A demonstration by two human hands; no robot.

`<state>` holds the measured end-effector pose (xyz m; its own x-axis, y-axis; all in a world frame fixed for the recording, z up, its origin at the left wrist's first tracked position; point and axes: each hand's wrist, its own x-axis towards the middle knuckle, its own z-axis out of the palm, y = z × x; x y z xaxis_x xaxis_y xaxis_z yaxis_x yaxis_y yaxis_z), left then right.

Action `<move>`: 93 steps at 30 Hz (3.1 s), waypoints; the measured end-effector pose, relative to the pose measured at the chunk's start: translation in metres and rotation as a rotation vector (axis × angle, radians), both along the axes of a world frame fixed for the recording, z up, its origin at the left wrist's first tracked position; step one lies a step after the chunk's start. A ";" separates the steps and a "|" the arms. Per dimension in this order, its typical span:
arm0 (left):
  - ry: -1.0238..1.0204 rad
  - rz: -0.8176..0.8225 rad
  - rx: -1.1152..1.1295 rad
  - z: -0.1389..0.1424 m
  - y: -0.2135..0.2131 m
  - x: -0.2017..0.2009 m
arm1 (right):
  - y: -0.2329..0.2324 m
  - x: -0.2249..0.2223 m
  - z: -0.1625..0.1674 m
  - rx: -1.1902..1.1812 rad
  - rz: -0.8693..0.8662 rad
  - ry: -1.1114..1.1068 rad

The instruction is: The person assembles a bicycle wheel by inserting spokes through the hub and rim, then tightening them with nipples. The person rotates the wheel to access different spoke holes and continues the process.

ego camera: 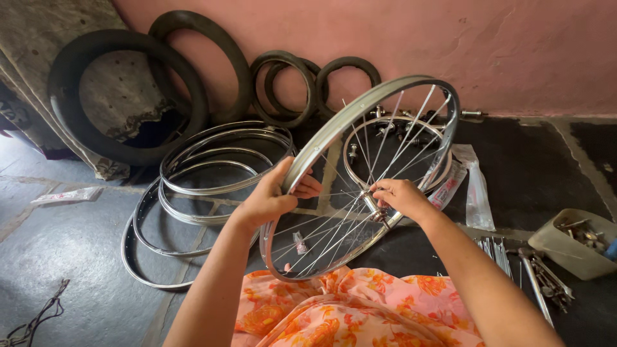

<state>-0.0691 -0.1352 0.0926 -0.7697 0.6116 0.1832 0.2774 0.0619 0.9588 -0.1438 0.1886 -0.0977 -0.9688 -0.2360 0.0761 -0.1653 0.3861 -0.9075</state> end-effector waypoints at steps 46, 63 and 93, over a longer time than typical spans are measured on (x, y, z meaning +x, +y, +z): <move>0.056 0.007 -0.037 -0.015 0.009 0.010 | 0.009 0.000 -0.017 -0.231 -0.161 0.046; 0.049 -0.004 -0.031 -0.016 0.005 0.014 | 0.002 -0.007 -0.006 0.108 -0.163 -0.052; 0.086 0.065 -0.011 -0.023 0.035 0.008 | 0.125 0.176 -0.175 0.241 -0.256 -0.291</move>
